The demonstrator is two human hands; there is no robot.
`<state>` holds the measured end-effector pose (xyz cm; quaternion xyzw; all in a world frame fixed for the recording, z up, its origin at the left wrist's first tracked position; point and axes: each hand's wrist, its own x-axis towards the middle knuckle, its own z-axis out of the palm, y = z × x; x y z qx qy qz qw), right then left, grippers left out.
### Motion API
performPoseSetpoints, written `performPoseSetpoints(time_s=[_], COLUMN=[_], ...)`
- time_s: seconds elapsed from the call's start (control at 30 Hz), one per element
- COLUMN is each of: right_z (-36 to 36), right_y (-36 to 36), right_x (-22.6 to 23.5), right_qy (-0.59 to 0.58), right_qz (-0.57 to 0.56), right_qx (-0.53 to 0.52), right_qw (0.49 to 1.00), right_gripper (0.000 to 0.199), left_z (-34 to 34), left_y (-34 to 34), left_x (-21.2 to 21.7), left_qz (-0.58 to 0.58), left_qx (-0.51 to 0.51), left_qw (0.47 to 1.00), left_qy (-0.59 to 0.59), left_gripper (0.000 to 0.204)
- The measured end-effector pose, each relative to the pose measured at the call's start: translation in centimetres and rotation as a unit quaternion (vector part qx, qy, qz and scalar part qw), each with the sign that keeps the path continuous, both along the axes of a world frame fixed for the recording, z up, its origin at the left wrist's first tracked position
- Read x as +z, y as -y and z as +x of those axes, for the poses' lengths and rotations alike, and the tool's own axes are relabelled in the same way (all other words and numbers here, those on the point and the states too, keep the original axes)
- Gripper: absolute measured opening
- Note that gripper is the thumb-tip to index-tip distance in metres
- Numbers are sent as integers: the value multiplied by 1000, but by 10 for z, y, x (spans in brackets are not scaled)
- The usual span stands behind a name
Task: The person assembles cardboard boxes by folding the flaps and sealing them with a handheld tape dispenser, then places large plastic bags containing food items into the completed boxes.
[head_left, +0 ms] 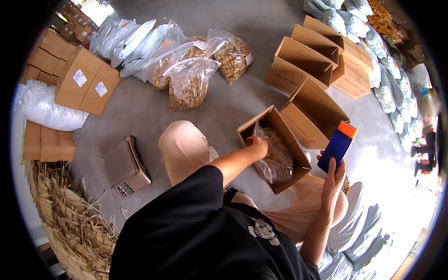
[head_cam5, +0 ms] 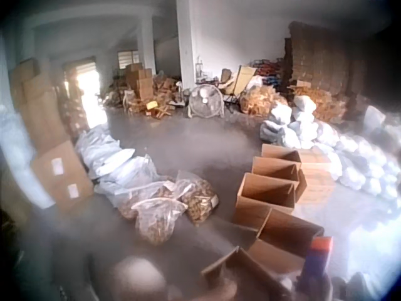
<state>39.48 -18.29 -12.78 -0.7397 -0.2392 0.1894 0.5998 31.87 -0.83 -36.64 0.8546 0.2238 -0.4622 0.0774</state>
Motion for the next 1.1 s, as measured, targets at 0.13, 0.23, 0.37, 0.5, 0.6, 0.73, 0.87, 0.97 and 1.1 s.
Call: performPoseSetpoints(time_s=[0.13, 0.23, 0.37, 0.5, 0.6, 0.73, 0.87, 0.97, 1.1], right_z=[-3, -1, 0, 3, 5, 9, 11, 10, 10], right_y=[-12, -14, -24, -42, -53, -58, -67, -72, -69], right_x=[2, 3, 7, 9, 11, 4, 6, 9, 10], right_qy=[3, -7, -17, -9, -6, -28, -27, -26, -22], right_qz=[-37, -64, -76, -93, -111, -121, -133, -136, -128], right_qx=[17, 4, -15, -22, -46, -60, -33, -26, -47], right_qw=[999, 998, 997, 995, 993, 990, 990, 990, 990], right_gripper=[27, 28, 27, 28, 27, 28, 27, 27, 27], left_z=[16, -1, -70, -163, -168, -165, -159, -166, -140], left_y=[-78, -165, -302, -413, -423, -425, -433, -439, -395], left_x=[44, 128, 141, 64, 55, 40, 35, -9, 12], left_qz=[-340, -514, -400, 43, 133, 191, 171, 256, 168], left_qx=[107, 193, 370, 511, 474, 310, 248, 246, 337], left_qw=[933, 831, 774, 706, 727, 775, 822, 800, 878], left_qy=[-47, 91, 322, 489, 479, 516, 483, 483, 295], left_gripper=[49, 40, 41, 50, 51, 50, 61, 72, 72])
